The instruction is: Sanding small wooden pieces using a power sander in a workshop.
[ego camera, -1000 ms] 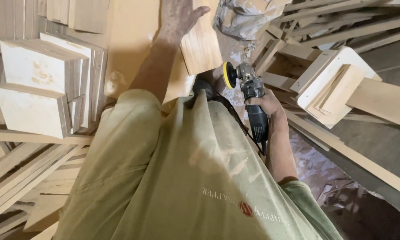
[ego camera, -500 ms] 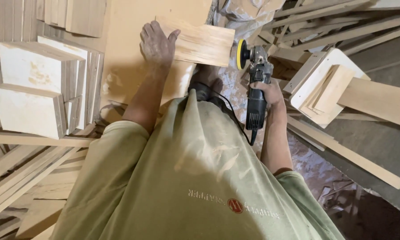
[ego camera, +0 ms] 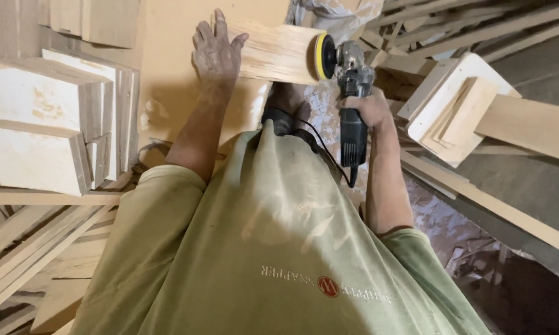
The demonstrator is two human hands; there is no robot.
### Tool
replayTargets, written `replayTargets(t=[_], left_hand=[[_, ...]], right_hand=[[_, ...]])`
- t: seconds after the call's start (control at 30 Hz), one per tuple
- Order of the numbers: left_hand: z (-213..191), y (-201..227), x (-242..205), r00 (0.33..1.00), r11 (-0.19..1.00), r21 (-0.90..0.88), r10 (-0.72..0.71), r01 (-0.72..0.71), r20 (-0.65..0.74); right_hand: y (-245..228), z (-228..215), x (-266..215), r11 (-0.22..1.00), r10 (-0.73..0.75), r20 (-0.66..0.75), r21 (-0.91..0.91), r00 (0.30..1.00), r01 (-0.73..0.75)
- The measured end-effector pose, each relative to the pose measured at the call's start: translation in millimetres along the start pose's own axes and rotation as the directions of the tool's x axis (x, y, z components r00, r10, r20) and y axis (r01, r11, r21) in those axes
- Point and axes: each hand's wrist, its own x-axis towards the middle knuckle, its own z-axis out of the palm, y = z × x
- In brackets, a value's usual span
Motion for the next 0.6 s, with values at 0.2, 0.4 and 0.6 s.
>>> replayTargets(t=[0.2,0.4,0.6], left_hand=[[-9,0,3,0.992,0.998,-0.062,0.001,0.007,0.128],[-4,-2,-8,0.997,0.999,-0.043,0.030,-0.027,0.070],[-7,-9,-32,0.997,0.997,-0.077,-0.026,0.032,0.073]], right_hand=[[39,29,-42,0.993,0.105,-0.059,0.065,0.993,-0.101],[80,30,-58,0.985,0.115,-0.142,0.141,0.983,-0.095],[108,12,-51,0.973,-0.084,-0.121,0.205,0.989,0.108]])
